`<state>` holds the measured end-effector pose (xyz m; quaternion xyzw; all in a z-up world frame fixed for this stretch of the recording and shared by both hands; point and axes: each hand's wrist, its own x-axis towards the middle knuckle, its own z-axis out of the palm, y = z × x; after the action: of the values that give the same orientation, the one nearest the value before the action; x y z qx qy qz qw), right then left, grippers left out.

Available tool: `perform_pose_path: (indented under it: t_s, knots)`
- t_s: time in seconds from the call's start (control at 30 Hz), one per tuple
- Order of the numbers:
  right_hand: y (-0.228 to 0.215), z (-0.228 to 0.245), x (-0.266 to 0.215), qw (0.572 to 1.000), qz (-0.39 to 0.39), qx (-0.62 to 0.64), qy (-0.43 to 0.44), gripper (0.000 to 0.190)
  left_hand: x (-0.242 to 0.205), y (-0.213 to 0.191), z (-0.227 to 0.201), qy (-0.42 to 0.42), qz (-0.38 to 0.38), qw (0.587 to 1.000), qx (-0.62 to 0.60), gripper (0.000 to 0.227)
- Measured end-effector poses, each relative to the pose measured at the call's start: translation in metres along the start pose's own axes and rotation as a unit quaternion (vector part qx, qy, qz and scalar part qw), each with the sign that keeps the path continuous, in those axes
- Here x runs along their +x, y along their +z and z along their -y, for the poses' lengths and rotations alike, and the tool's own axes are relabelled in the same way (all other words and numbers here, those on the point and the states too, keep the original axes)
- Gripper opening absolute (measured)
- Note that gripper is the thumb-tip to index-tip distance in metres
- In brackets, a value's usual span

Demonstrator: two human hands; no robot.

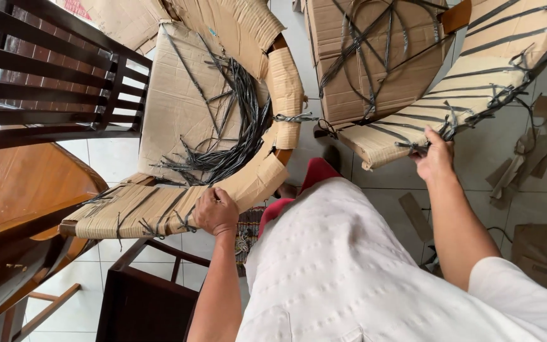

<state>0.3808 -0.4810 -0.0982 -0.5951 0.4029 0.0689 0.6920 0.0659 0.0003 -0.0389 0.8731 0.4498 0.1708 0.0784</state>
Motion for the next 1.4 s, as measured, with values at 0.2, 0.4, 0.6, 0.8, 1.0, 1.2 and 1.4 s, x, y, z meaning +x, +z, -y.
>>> perform_pose_path:
  t_s: [0.2,0.4,0.6,0.8,1.0,1.2,1.4]
  knots:
    - [0.038,0.034,-0.032,0.996,-0.083,-0.036,-0.005,0.059,-0.008,0.006,0.004,-0.007,-0.008,1.0,0.027,0.011]
    - [0.021,0.037,-0.015,0.997,-0.074,-0.032,-0.002,0.062,-0.007,0.013,0.014,-0.04,0.029,0.997,0.053,0.019]
    - [0.02,0.101,0.033,0.997,-0.036,-0.058,-0.041,0.066,-0.016,-0.007,-0.035,-0.113,0.022,0.992,0.054,0.039]
    - [0.002,0.168,0.125,0.993,-0.032,-0.108,-0.038,0.034,-0.025,0.004,-0.047,-0.205,-0.005,0.973,0.111,0.053]
    - [-0.012,0.22,0.206,0.986,-0.051,-0.156,-0.036,0.038,-0.029,0.027,-0.035,-0.241,0.01,0.954,0.175,0.055]
    - [-0.029,0.236,0.234,0.978,-0.033,-0.203,-0.022,0.036,-0.037,0.033,-0.043,-0.27,-0.008,0.953,0.134,0.045]
    - [-0.031,0.279,0.202,0.895,-0.007,-0.445,0.034,0.076,-0.041,0.036,-0.052,-0.229,-0.075,0.965,0.107,0.036]
